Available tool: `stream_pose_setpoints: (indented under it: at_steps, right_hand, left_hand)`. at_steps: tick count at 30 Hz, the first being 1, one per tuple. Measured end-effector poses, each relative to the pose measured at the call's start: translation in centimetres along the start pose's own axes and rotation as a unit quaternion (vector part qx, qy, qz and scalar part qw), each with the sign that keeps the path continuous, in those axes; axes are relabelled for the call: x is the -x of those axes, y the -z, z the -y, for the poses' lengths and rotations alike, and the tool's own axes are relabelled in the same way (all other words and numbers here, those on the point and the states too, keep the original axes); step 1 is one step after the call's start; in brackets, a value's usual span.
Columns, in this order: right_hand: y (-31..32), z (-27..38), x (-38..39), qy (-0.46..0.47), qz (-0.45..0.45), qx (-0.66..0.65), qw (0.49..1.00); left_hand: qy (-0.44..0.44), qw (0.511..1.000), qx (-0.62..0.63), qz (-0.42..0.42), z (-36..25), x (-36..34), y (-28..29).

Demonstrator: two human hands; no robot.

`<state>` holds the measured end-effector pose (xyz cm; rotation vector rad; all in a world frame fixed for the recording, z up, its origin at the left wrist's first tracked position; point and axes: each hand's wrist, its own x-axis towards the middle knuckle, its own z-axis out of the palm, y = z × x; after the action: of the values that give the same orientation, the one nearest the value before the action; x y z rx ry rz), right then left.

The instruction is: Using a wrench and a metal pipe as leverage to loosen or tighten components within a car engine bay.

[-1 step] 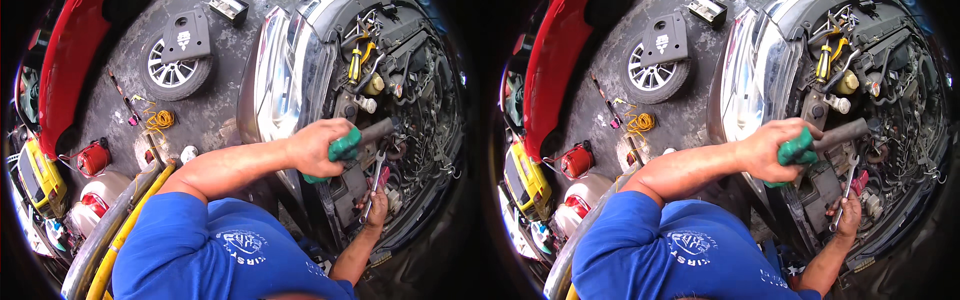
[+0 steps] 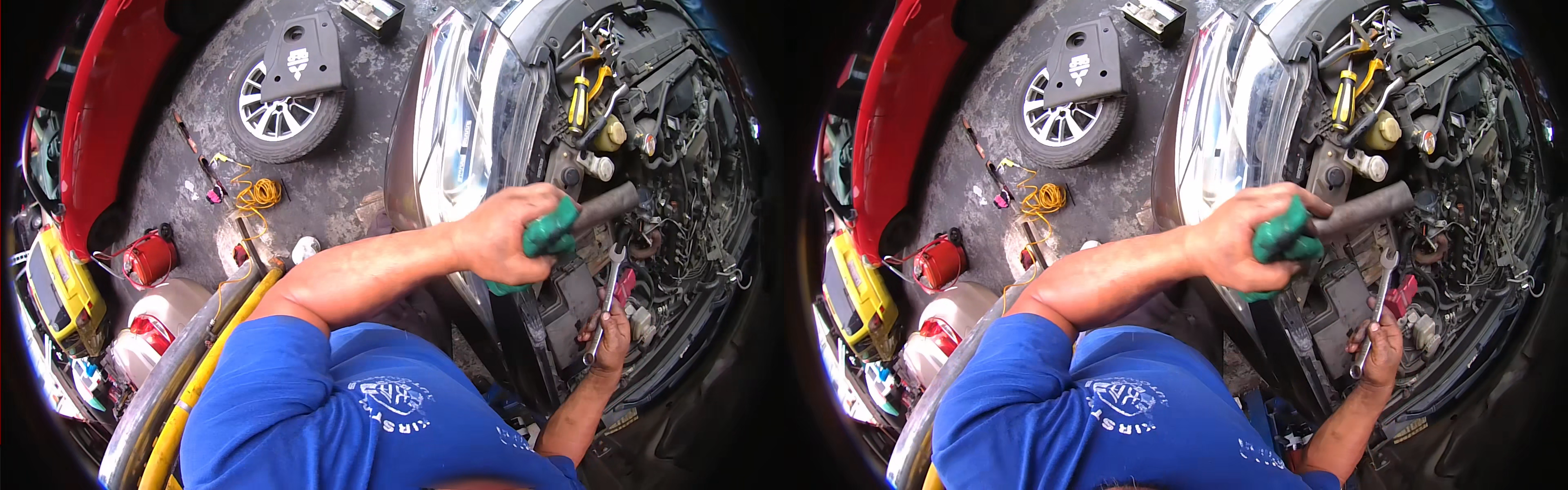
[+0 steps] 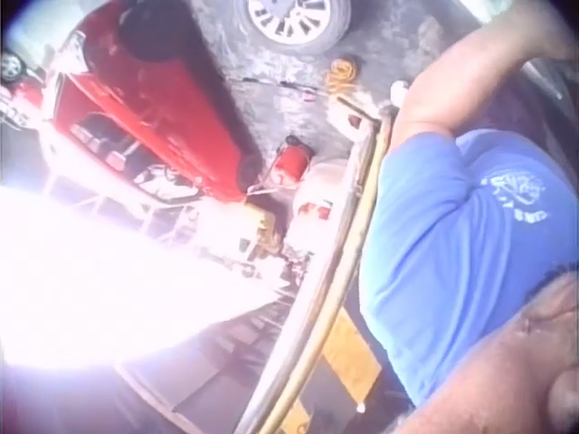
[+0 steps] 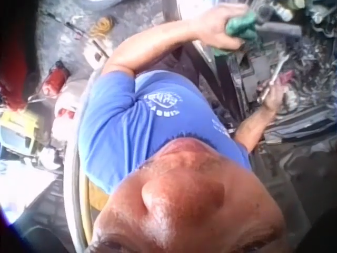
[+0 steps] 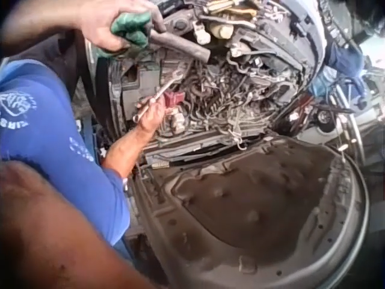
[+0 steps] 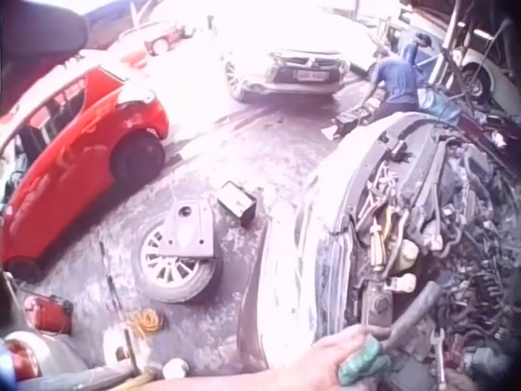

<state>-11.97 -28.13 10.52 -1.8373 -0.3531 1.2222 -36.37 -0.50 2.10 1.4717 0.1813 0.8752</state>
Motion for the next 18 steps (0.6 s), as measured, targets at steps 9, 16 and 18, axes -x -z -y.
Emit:
stream_pose_setpoints:
  at_steps: [9,16,18]
  right_hand:
    - [-3.2,-3.8,3.3,0.037,-0.003,0.009,0.999]
    - [-3.3,-6.3,4.2,0.079,-0.008,0.099,0.992]
    - [-4.0,-6.7,4.2,0.098,-0.016,0.104,0.99]
  left_hand:
    - [0.097,0.957,0.016,-0.274,-8.0,13.7,10.9]
    - [0.172,0.859,-0.054,-0.479,-9.9,29.1,15.5]
    - [0.192,0.824,-0.074,-0.529,-9.3,33.1,15.3]
